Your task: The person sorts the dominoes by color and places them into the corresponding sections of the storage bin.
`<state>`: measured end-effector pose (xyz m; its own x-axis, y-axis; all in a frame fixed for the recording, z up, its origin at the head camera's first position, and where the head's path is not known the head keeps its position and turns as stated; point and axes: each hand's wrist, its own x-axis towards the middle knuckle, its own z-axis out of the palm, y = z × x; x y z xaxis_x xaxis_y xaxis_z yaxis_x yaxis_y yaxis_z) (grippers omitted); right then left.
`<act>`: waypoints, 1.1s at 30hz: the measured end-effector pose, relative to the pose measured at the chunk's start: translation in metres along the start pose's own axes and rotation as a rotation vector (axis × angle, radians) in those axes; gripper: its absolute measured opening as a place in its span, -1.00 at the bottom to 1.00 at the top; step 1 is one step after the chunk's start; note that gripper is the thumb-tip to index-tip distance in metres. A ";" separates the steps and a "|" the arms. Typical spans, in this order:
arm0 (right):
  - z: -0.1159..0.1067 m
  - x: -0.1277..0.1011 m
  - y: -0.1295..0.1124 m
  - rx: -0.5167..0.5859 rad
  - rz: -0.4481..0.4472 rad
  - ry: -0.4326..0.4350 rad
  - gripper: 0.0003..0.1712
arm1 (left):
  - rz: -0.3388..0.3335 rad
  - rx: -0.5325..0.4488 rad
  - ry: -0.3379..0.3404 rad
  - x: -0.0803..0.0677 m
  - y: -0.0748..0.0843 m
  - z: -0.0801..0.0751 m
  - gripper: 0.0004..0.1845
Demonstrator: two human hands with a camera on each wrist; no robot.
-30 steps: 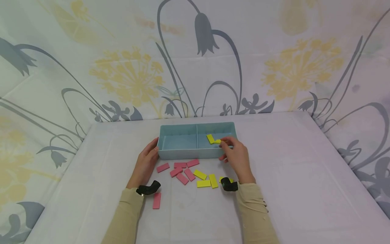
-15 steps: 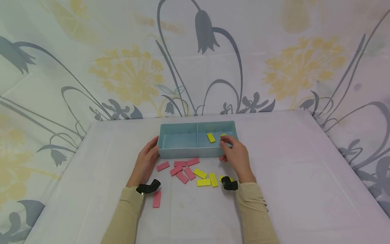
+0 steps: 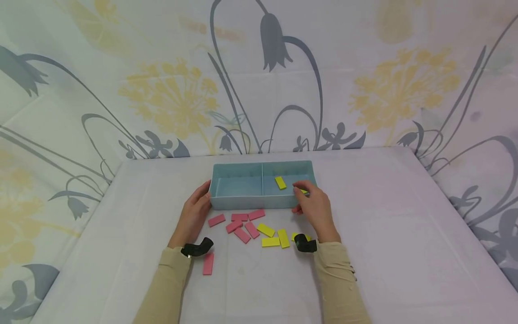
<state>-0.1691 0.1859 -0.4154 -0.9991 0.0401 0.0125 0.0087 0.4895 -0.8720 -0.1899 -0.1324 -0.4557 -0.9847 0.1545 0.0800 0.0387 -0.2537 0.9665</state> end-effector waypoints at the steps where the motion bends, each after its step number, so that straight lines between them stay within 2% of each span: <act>1: -0.001 0.000 0.000 0.015 -0.005 0.001 -0.58 | 0.002 -0.001 -0.002 0.000 0.000 0.000 -0.43; 7: -0.006 0.000 0.000 0.127 -0.070 -0.006 -0.56 | 0.001 0.000 -0.006 -0.001 0.002 0.001 -0.44; 11: -0.008 0.001 -0.002 0.141 -0.102 -0.038 -0.57 | 0.003 -0.002 0.002 0.001 0.000 0.000 -0.42; 17: -0.009 -0.002 -0.010 0.162 -0.141 -0.156 -0.56 | -0.003 0.023 0.014 0.001 0.000 -0.001 -0.43; 22: -0.012 -0.012 -0.026 0.205 -0.158 -0.227 -0.65 | 0.003 0.009 0.006 0.001 0.000 -0.001 -0.43; 28: -0.012 -0.014 -0.028 0.165 -0.171 -0.238 -0.69 | 0.001 0.010 -0.001 0.000 0.000 0.000 -0.43; 33: -0.007 -0.006 -0.013 0.101 -0.151 -0.339 -0.68 | 0.007 0.000 -0.009 -0.001 0.000 0.000 -0.42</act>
<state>-0.1635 0.1852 -0.4006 -0.9460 -0.3242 -0.0037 -0.1264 0.3794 -0.9166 -0.1894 -0.1327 -0.4553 -0.9830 0.1612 0.0884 0.0451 -0.2551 0.9659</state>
